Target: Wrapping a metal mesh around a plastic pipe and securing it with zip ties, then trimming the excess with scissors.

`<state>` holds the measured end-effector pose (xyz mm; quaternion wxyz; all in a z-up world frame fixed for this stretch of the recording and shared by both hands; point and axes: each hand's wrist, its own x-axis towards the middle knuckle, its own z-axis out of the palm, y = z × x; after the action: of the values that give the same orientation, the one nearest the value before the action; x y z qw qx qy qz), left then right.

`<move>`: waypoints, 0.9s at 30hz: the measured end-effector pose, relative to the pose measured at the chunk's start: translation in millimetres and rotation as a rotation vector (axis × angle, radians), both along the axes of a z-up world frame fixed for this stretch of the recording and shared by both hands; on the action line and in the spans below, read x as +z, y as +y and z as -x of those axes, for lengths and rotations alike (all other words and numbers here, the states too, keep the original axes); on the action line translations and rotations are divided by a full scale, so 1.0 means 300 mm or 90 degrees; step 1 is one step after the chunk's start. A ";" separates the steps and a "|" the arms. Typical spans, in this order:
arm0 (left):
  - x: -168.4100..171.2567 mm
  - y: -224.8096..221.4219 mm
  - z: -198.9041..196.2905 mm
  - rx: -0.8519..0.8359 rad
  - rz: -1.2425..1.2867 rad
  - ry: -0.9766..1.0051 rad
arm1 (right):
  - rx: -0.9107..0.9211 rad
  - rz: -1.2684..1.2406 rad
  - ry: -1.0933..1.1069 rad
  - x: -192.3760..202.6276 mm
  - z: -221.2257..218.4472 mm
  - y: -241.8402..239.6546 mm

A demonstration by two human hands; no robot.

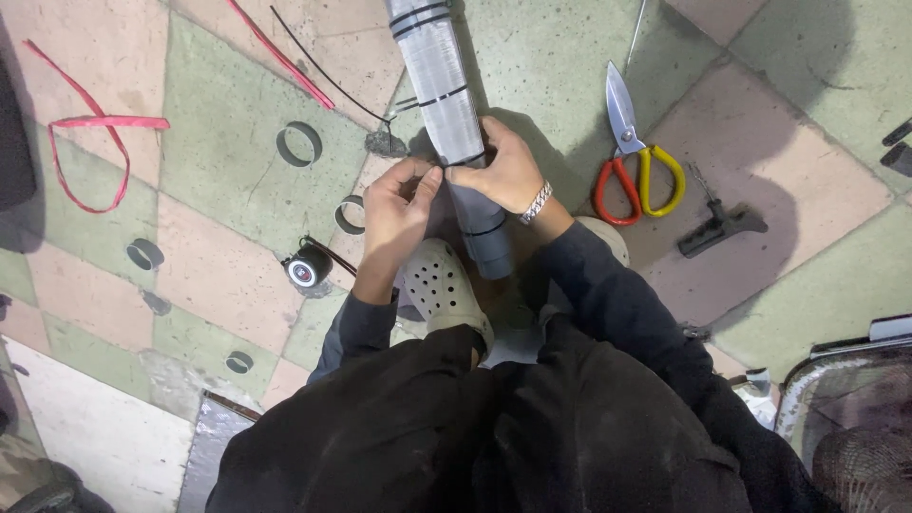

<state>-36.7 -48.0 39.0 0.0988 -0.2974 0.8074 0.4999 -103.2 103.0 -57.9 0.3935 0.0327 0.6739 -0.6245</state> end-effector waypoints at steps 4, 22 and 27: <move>0.054 0.038 0.040 -0.022 0.064 0.057 | -0.006 -0.042 0.044 0.043 0.024 -0.014; -0.001 0.014 0.015 -0.021 0.053 0.139 | -0.057 -0.016 0.048 0.000 -0.002 -0.005; -0.017 0.008 0.017 -0.034 0.015 0.169 | -0.056 -0.034 0.058 -0.011 -0.011 -0.003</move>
<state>-41.9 -45.7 33.8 0.0012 -0.2082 0.8271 0.5221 -99.8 102.3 -61.4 0.3337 0.0444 0.7053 -0.6239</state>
